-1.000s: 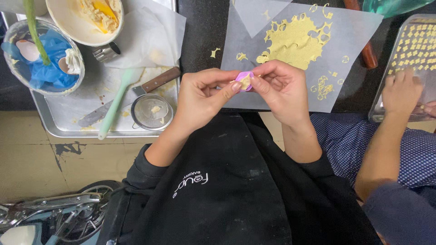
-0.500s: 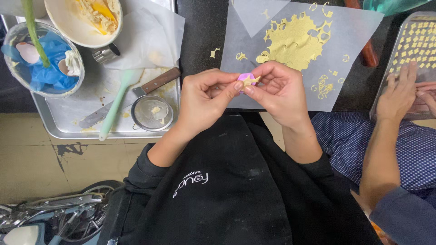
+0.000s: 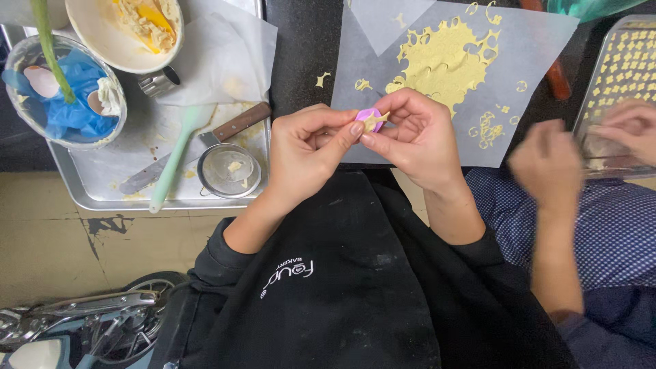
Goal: The person uses a small purple flower-shaped cutter to press into a thin sheet of yellow dough, then removes the cutout and places it on a metal tray. They repeat this process multiple times, occasionally using a small red-handled knife to clean the cutter or adjust the dough.
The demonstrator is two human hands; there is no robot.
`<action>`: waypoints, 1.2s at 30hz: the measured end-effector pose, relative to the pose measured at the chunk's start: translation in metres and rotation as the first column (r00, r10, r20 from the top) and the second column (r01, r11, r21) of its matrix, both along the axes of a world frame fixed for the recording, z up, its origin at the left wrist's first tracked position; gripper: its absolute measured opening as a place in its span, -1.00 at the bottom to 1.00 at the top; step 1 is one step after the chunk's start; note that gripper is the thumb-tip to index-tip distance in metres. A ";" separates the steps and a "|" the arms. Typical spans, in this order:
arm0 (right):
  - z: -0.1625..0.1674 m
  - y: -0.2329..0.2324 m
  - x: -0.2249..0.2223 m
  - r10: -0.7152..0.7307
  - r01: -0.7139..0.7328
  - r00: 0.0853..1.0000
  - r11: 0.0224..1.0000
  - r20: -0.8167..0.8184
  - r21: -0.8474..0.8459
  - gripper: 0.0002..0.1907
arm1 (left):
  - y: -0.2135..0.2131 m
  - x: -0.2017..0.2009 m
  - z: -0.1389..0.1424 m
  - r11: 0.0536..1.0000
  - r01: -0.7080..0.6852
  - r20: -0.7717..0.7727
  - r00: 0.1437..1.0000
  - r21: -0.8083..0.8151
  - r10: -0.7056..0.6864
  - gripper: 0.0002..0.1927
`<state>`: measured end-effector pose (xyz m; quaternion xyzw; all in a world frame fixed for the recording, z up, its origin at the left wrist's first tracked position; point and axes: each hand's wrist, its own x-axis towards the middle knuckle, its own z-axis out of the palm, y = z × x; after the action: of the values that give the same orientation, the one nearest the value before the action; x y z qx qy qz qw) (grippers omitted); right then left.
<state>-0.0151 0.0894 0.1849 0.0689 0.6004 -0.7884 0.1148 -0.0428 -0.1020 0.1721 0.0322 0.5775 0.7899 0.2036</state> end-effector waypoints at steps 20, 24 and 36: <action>-0.015 0.004 0.006 -0.110 0.115 0.986 0.993 -0.129 0.027 -0.81 | -0.001 -0.004 -0.004 0.995 -0.022 0.024 1.000 0.099 0.019 -0.81; -0.024 0.009 0.006 -0.206 0.214 0.971 0.975 -0.122 0.057 -0.84 | 0.007 -0.009 -0.020 0.992 -0.062 0.036 0.998 0.110 0.058 -0.83; -0.065 0.019 0.002 -0.348 0.349 0.937 0.937 -0.037 -0.003 -0.89 | 0.029 -0.024 -0.054 0.871 0.039 -0.172 0.975 -0.489 -0.140 -0.90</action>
<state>-0.0131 0.1080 0.1200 0.1598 0.5821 -0.7964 -0.0377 -0.0673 -0.0730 0.1179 0.0869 0.7716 0.6032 0.1820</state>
